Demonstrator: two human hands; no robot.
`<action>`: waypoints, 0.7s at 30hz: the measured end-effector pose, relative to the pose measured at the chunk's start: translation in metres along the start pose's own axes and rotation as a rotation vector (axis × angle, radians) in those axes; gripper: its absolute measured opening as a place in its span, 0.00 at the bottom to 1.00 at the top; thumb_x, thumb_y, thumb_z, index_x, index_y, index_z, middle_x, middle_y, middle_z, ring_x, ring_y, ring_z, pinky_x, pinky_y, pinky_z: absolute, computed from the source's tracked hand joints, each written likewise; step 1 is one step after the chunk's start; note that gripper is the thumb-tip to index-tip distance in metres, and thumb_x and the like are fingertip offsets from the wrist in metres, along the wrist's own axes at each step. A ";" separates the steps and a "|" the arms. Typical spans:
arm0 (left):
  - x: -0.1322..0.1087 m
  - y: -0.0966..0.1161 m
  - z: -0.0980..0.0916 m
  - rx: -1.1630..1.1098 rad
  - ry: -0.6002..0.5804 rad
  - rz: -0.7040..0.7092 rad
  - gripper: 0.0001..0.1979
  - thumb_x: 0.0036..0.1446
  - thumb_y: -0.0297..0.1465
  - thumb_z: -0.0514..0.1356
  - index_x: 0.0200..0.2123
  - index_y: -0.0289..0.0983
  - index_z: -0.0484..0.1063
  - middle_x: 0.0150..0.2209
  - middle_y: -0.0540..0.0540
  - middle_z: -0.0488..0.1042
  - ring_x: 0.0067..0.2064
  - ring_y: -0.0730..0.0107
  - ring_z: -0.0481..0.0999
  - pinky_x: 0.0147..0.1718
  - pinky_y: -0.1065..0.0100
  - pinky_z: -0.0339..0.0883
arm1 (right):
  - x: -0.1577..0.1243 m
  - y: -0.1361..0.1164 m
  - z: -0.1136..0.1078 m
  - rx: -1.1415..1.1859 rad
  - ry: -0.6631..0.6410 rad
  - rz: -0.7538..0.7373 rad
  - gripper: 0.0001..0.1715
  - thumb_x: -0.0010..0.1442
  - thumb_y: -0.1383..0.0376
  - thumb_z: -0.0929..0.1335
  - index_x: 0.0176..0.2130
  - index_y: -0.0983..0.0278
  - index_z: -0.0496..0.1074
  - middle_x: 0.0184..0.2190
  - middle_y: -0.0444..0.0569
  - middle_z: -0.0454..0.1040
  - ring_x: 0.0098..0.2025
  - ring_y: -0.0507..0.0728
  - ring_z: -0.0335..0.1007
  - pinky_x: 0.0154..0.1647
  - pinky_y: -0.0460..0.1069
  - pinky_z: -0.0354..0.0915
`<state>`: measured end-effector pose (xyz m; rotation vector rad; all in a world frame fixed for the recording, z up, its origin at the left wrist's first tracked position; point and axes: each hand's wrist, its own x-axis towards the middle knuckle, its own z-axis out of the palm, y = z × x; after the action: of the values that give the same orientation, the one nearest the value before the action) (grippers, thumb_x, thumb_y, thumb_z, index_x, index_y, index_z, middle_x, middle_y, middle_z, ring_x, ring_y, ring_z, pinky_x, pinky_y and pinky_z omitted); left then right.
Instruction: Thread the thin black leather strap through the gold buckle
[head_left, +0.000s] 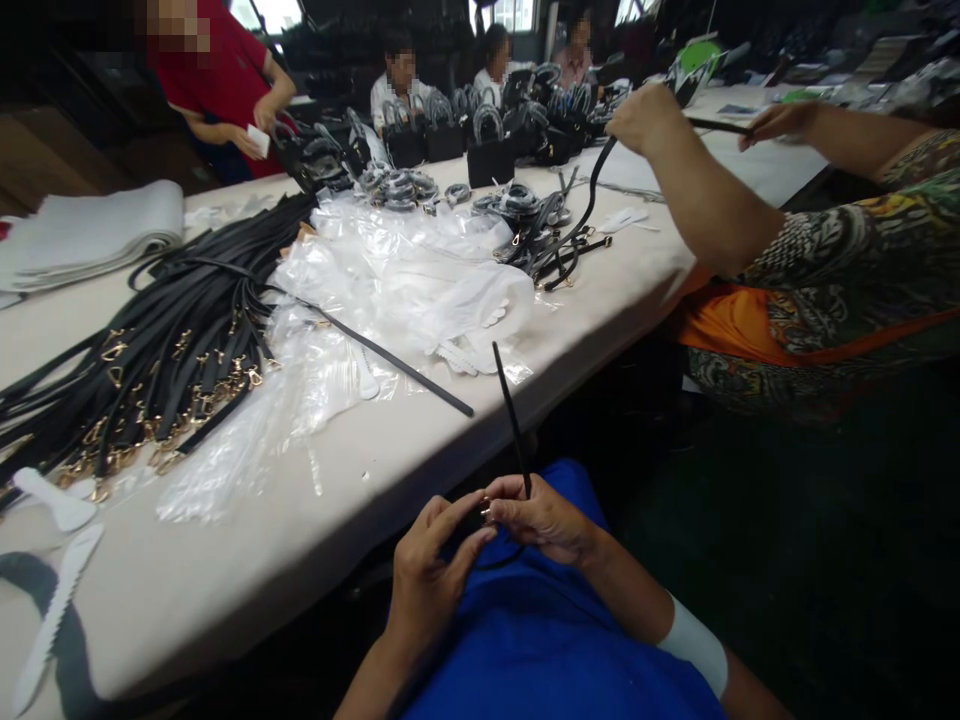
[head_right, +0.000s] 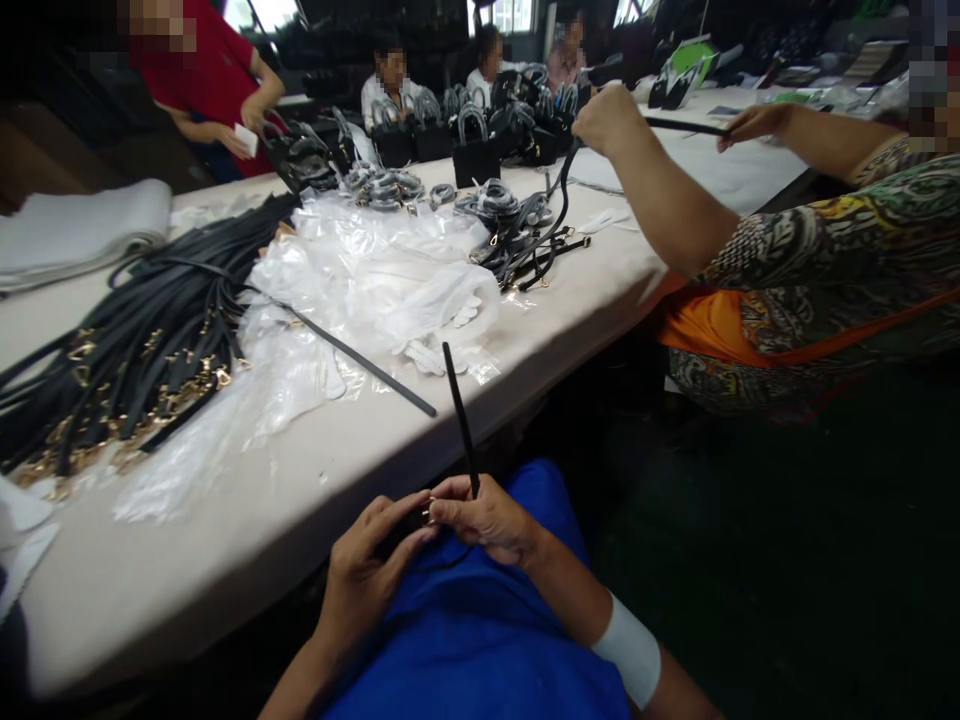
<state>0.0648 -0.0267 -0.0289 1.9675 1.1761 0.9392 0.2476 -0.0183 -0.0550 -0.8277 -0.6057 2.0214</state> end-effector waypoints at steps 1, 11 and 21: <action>0.001 -0.001 -0.002 -0.007 0.021 -0.044 0.15 0.60 0.33 0.62 0.50 0.44 0.74 0.33 0.50 0.71 0.34 0.71 0.72 0.34 0.72 0.66 | 0.000 -0.002 0.002 -0.023 -0.015 -0.031 0.21 0.50 0.55 0.78 0.34 0.70 0.76 0.22 0.46 0.75 0.13 0.41 0.48 0.12 0.41 0.37; -0.006 -0.019 -0.046 -0.489 0.274 -0.560 0.16 0.61 0.42 0.58 0.45 0.38 0.72 0.33 0.49 0.74 0.28 0.76 0.69 0.28 0.74 0.62 | -0.021 -0.045 -0.002 0.043 -0.076 -0.254 0.24 0.64 0.49 0.66 0.36 0.67 0.78 0.13 0.39 0.63 0.11 0.40 0.37 0.11 0.39 0.36; -0.016 -0.008 0.008 -0.079 -0.503 -0.235 0.12 0.67 0.36 0.49 0.46 0.40 0.69 0.37 0.47 0.76 0.37 0.67 0.75 0.36 0.69 0.64 | -0.032 -0.088 -0.024 0.110 0.307 -0.463 0.19 0.63 0.52 0.68 0.31 0.64 0.75 0.12 0.35 0.56 0.10 0.42 0.37 0.11 0.41 0.41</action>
<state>0.0623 -0.0397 -0.0438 1.8068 1.0259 0.3341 0.3253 0.0032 -0.0010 -0.8230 -0.4546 1.4605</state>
